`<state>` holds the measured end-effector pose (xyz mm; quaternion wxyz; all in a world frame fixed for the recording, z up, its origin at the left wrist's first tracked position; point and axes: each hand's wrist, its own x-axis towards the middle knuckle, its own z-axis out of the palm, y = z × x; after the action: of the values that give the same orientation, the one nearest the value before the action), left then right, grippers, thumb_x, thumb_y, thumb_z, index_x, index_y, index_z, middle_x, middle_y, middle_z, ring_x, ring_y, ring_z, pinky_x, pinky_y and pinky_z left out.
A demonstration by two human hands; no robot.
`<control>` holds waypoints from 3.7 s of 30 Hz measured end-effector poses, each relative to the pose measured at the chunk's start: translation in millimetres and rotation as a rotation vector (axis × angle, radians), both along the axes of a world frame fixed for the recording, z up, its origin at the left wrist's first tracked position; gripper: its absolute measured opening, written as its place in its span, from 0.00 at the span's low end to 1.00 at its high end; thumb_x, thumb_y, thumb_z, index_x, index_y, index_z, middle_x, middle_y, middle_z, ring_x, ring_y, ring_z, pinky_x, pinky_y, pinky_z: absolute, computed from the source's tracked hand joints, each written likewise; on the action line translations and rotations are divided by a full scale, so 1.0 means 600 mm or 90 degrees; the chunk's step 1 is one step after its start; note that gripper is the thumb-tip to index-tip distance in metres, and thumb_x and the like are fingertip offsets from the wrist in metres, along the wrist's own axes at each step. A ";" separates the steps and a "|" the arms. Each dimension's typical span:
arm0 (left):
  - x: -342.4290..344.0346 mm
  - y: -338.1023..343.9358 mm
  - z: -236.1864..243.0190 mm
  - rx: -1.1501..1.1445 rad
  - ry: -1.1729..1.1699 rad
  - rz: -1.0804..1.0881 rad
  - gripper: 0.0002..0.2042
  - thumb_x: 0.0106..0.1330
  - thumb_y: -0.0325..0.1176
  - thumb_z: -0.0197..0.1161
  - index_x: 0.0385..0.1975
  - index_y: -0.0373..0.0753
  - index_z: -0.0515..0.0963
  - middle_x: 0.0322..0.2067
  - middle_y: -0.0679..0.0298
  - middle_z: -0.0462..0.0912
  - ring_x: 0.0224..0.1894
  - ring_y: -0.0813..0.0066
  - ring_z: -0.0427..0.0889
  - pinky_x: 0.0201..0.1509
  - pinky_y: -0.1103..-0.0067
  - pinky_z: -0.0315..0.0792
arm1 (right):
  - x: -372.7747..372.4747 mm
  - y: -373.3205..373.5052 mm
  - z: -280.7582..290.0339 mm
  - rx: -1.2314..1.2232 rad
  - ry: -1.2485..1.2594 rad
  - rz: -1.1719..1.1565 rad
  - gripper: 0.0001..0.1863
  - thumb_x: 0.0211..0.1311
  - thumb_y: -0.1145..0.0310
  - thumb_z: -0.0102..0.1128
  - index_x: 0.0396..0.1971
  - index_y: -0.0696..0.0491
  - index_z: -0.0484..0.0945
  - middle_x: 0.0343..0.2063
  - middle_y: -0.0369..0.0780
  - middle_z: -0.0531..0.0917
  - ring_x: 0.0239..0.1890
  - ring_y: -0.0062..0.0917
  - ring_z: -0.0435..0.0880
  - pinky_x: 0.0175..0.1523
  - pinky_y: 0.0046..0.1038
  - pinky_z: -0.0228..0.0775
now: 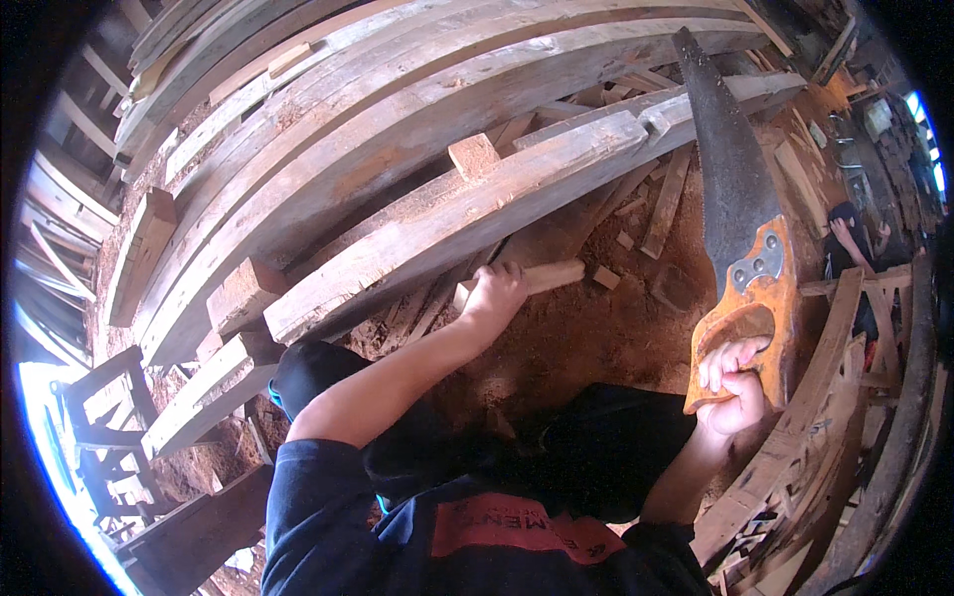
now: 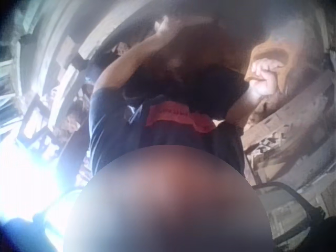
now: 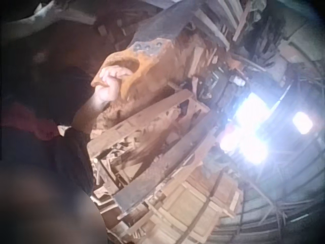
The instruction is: The person uses a hand saw to cut a small wooden block resting on a larger plank. They hold the block steady with their left hand and saw with their right hand, producing sawdust as they progress through the cut.
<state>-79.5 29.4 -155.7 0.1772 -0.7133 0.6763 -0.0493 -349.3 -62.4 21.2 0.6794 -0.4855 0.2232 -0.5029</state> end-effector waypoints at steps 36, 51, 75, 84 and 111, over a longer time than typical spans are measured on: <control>0.188 0.089 0.309 -0.241 0.321 0.291 0.32 0.54 0.51 0.70 0.54 0.36 0.75 0.49 0.52 0.77 0.57 0.54 0.73 0.64 0.64 0.64 | 0.040 0.011 -0.007 -0.060 0.037 0.048 0.15 0.39 0.77 0.44 0.33 0.54 0.62 0.20 0.37 0.64 0.15 0.23 0.61 0.23 0.24 0.61; 0.166 0.046 0.285 -0.332 0.357 0.210 0.25 0.57 0.46 0.69 0.48 0.33 0.77 0.43 0.52 0.78 0.51 0.54 0.76 0.57 0.65 0.69 | 0.058 0.049 -0.009 0.044 -0.119 0.317 0.15 0.43 0.82 0.50 0.33 0.53 0.62 0.21 0.37 0.66 0.20 0.24 0.66 0.28 0.30 0.63; 0.192 0.054 0.304 -0.309 0.468 0.312 0.26 0.57 0.52 0.67 0.46 0.36 0.81 0.36 0.47 0.83 0.42 0.49 0.82 0.50 0.64 0.74 | 0.071 0.010 -0.017 0.101 -0.099 0.074 0.14 0.41 0.79 0.44 0.33 0.52 0.63 0.19 0.35 0.64 0.16 0.23 0.63 0.24 0.26 0.62; 0.170 0.050 0.285 -0.439 0.376 0.236 0.16 0.49 0.28 0.69 0.41 0.35 0.82 0.42 0.52 0.76 0.50 0.53 0.74 0.57 0.67 0.70 | 0.064 0.019 -0.013 0.006 -0.117 0.097 0.14 0.41 0.79 0.45 0.32 0.53 0.62 0.20 0.36 0.64 0.16 0.23 0.64 0.23 0.26 0.62; 0.145 0.040 0.300 -0.455 0.334 0.187 0.18 0.56 0.40 0.69 0.38 0.33 0.77 0.30 0.53 0.80 0.38 0.55 0.81 0.45 0.65 0.74 | 0.054 0.019 -0.021 0.029 -0.102 0.089 0.14 0.41 0.79 0.44 0.33 0.53 0.62 0.20 0.37 0.65 0.16 0.23 0.64 0.23 0.26 0.63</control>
<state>7.2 53.4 24.3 -0.2519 -0.8063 0.5304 -0.0713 -317.0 -51.1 8.4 0.7393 -0.4425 0.1455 -0.4862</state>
